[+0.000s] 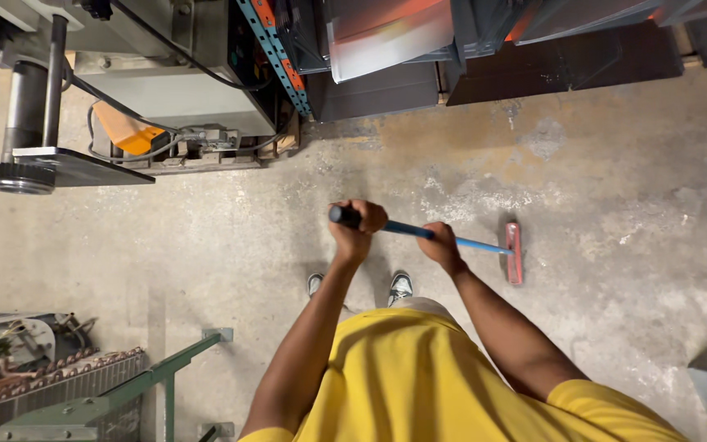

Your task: The person sweeps a concrete floor in a workshop using a blue-handled push broom. They move back and forth across the floor, sweeping debris toward a central area while navigating around machinery and storage racks.

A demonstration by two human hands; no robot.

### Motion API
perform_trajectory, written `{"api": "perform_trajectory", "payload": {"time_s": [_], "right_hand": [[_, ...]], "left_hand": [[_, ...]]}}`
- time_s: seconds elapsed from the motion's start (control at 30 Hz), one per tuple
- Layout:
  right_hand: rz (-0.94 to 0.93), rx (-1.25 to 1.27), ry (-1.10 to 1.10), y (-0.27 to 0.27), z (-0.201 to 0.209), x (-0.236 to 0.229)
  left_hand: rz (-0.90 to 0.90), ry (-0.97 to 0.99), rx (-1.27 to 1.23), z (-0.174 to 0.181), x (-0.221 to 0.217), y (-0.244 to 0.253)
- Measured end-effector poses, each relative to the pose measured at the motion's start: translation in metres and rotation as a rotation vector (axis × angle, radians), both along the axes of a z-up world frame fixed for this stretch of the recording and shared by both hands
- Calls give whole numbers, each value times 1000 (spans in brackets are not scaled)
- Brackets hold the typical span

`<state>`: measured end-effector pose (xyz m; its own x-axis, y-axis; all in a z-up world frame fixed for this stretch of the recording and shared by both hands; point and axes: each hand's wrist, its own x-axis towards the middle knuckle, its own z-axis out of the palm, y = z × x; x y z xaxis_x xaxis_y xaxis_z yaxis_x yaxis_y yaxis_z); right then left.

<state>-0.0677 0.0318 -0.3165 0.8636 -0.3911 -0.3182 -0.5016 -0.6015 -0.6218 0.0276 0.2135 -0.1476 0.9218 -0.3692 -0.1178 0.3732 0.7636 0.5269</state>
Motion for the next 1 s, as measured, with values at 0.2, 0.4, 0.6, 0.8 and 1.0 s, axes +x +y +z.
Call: {"api": "perform_trajectory", "payload": {"time_s": [0.2,0.4,0.6,0.8,1.0], "right_hand": [[-171,81,-155,22,7,37],[-211,208,-353,95,40,107],[-193,474,-394,163,116,131],[-81,512,-248,170,177,101],[16,182,-76,120,99,42]], "left_hand": [[-112,-93,72,39,31,4],[-139,-258,105,142,72,30],[-153,-495,365,221,80,55],[-177,-493,380,230,52,88],[-164,-237,90,127,-3,113]]}}
